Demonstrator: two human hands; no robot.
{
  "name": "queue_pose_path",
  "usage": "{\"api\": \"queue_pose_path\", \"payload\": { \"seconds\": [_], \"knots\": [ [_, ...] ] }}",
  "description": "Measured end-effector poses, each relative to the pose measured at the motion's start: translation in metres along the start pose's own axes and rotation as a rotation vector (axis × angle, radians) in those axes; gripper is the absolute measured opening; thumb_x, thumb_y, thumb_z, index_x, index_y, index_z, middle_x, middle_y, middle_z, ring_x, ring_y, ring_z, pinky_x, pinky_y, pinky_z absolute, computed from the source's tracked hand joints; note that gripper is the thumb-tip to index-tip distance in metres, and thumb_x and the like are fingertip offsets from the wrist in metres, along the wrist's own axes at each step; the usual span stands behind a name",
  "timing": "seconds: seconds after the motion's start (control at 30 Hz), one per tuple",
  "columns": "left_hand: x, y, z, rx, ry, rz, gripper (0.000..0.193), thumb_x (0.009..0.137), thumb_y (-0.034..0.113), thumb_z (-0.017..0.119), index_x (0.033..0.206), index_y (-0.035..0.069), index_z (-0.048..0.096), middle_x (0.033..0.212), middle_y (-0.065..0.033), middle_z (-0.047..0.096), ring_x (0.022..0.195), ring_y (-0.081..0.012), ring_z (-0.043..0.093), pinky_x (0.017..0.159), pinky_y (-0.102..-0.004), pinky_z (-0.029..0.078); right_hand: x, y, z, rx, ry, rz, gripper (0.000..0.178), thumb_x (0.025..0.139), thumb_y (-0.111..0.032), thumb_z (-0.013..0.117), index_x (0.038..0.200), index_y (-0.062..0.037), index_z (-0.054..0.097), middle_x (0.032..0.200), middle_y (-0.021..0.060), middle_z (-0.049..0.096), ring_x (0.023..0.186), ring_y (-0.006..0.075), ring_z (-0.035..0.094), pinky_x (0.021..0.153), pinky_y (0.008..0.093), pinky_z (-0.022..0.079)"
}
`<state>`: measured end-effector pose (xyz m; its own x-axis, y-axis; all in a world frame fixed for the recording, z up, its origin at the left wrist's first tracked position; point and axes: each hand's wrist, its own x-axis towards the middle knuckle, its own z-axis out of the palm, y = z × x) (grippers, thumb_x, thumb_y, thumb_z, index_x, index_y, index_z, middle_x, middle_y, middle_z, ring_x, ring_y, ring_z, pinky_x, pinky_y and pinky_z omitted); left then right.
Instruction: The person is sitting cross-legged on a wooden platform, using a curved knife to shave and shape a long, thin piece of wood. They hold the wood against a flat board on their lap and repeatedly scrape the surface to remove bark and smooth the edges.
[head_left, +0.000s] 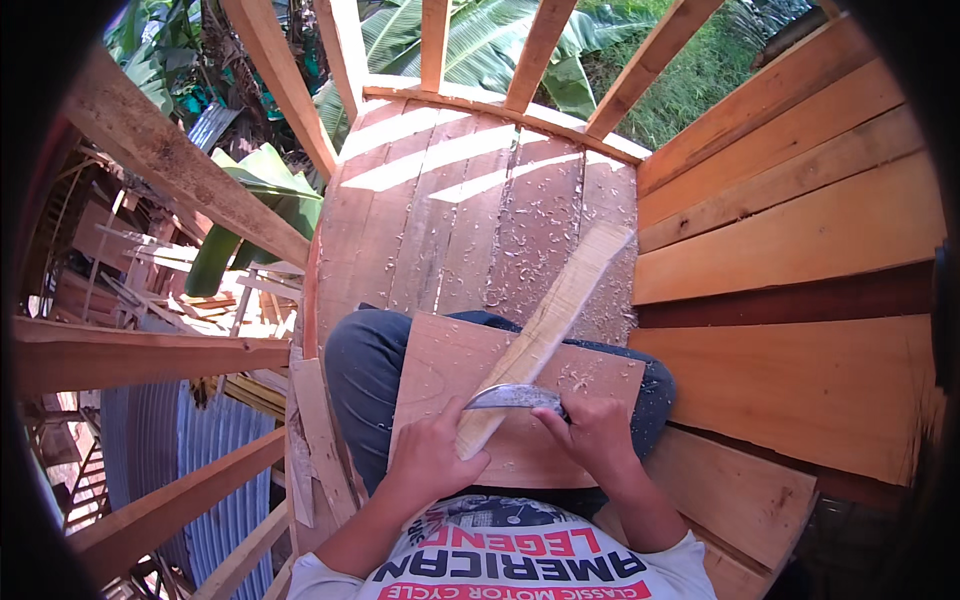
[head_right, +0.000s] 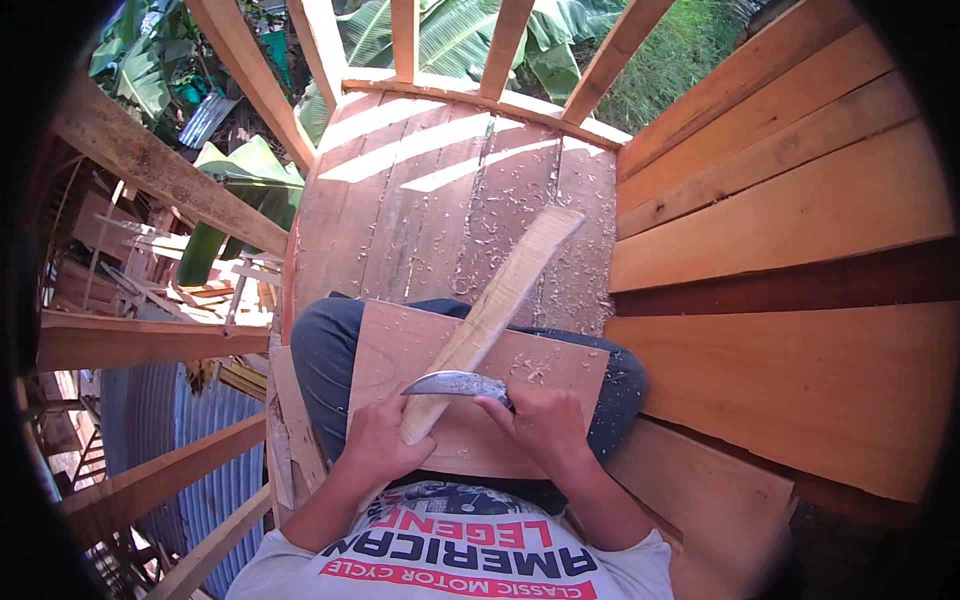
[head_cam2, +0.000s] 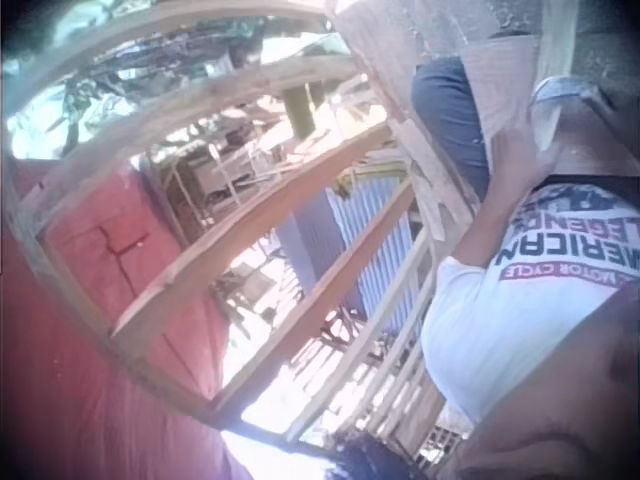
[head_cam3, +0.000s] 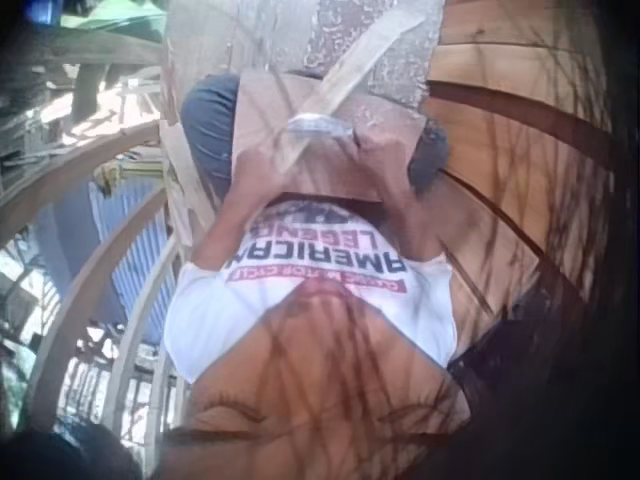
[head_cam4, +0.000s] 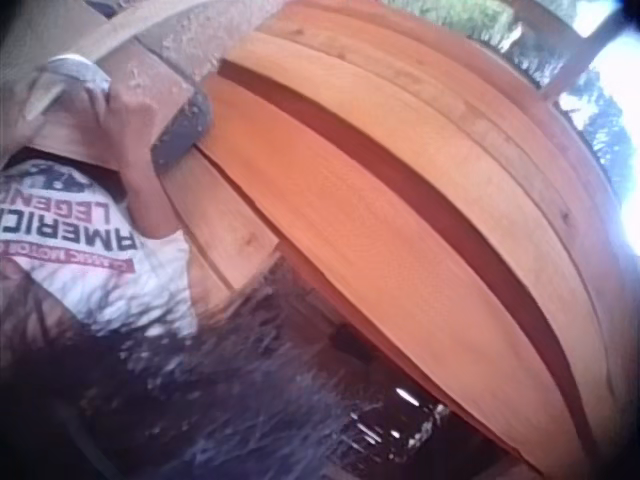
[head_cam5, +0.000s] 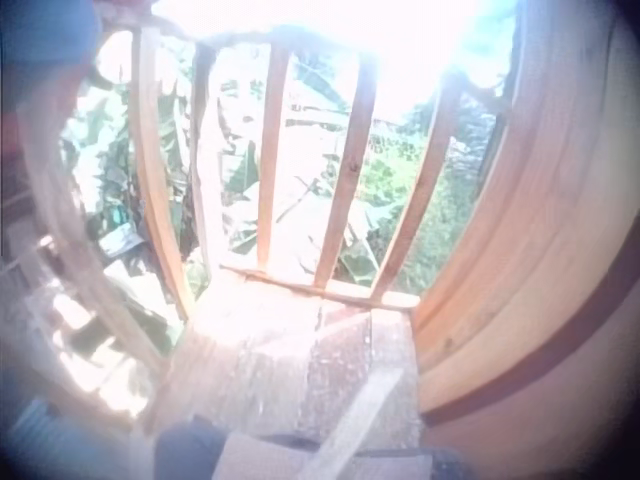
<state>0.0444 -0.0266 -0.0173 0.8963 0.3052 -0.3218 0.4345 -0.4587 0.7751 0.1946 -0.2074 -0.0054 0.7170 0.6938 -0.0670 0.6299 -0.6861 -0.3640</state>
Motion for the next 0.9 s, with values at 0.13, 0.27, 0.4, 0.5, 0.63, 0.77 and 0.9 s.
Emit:
{"api": "queue_pose_path", "payload": {
  "seconds": [0.13, 0.27, 0.4, 0.5, 0.63, 0.77, 0.9],
  "knots": [
    [0.001, 0.002, -0.002, -0.040, -0.021, -0.018, 0.055, 0.066, 0.026, 0.069, 0.113, 0.001, 0.054, 0.075, -0.0253, 0.063, 0.072, -0.0426, 0.064, 0.068, -0.0490, 0.051, 0.014, 0.026, 0.010, 0.076, 0.184, 0.041, 0.047, 0.086, -0.048, 0.063, 0.067, -0.0047, 0.064, 0.057, 0.0172, 0.058, 0.053, 0.0348, 0.060, 0.048, 0.0411, 0.045],
    [-0.002, -0.009, -0.004, -0.023, -0.027, 0.021, 0.057, 0.066, 0.026, 0.068, 0.114, -0.001, 0.052, 0.077, -0.0268, 0.063, 0.072, -0.0439, 0.063, 0.068, -0.0490, 0.050, 0.006, 0.000, 0.015, 0.036, 0.073, -0.012, 0.050, 0.084, -0.050, 0.064, 0.064, -0.0043, 0.061, 0.056, 0.0165, 0.058, 0.050, 0.0347, 0.059, 0.046, 0.0417, 0.044],
    [-0.006, -0.009, -0.011, 0.000, -0.063, -0.016, 0.062, 0.066, 0.026, 0.068, 0.118, -0.003, 0.050, 0.078, -0.0278, 0.063, 0.073, -0.0445, 0.063, 0.069, -0.0492, 0.050, 0.012, 0.004, 0.019, -0.065, 0.104, -0.062, 0.053, 0.083, -0.053, 0.064, 0.059, -0.0055, 0.057, 0.055, 0.0156, 0.057, 0.048, 0.0332, 0.058, 0.046, 0.0410, 0.044],
    [-0.002, -0.006, -0.009, 0.000, -0.050, -0.011, 0.065, 0.065, 0.026, 0.068, 0.121, -0.003, 0.048, 0.078, -0.0276, 0.063, 0.073, -0.0448, 0.063, 0.069, -0.0494, 0.050, 0.023, 0.018, 0.024, 0.097, 0.184, 0.074, 0.054, 0.083, -0.052, 0.064, 0.059, -0.0056, 0.056, 0.053, 0.0147, 0.055, 0.049, 0.0323, 0.059, 0.047, 0.0403, 0.044],
    [-0.007, -0.013, -0.007, -0.041, -0.017, 0.039, 0.066, 0.065, 0.025, 0.068, 0.122, -0.003, 0.048, 0.077, -0.0278, 0.063, 0.073, -0.0449, 0.063, 0.069, -0.0489, 0.051, 0.006, -0.008, 0.017, 0.013, 0.027, -0.173, 0.052, 0.085, -0.049, 0.063, 0.060, -0.0035, 0.056, 0.055, 0.0170, 0.056, 0.051, 0.0343, 0.059, 0.047, 0.0408, 0.045],
    [-0.005, -0.005, -0.008, -0.024, -0.056, -0.047, 0.065, 0.063, 0.022, 0.067, 0.120, -0.003, 0.048, 0.082, -0.0279, 0.063, 0.076, -0.0447, 0.063, 0.070, -0.0468, 0.051, 0.031, 0.017, 0.018, -0.042, 0.184, 0.069, 0.052, 0.084, -0.051, 0.064, 0.062, -0.0043, 0.056, 0.056, 0.0168, 0.056, 0.051, 0.0346, 0.059, 0.048, 0.0412, 0.045],
    [-0.006, -0.014, -0.005, -0.083, -0.041, -0.003, 0.063, 0.062, 0.021, 0.067, 0.118, -0.003, 0.049, 0.085, -0.0279, 0.063, 0.080, -0.0442, 0.063, 0.071, -0.0452, 0.051, 0.006, -0.009, 0.028, 0.048, 0.069, -0.234, 0.050, 0.087, -0.048, 0.061, 0.062, -0.0052, 0.056, 0.056, 0.0172, 0.057, 0.052, 0.0347, 0.060, 0.047, 0.0415, 0.045]
  ]
}}
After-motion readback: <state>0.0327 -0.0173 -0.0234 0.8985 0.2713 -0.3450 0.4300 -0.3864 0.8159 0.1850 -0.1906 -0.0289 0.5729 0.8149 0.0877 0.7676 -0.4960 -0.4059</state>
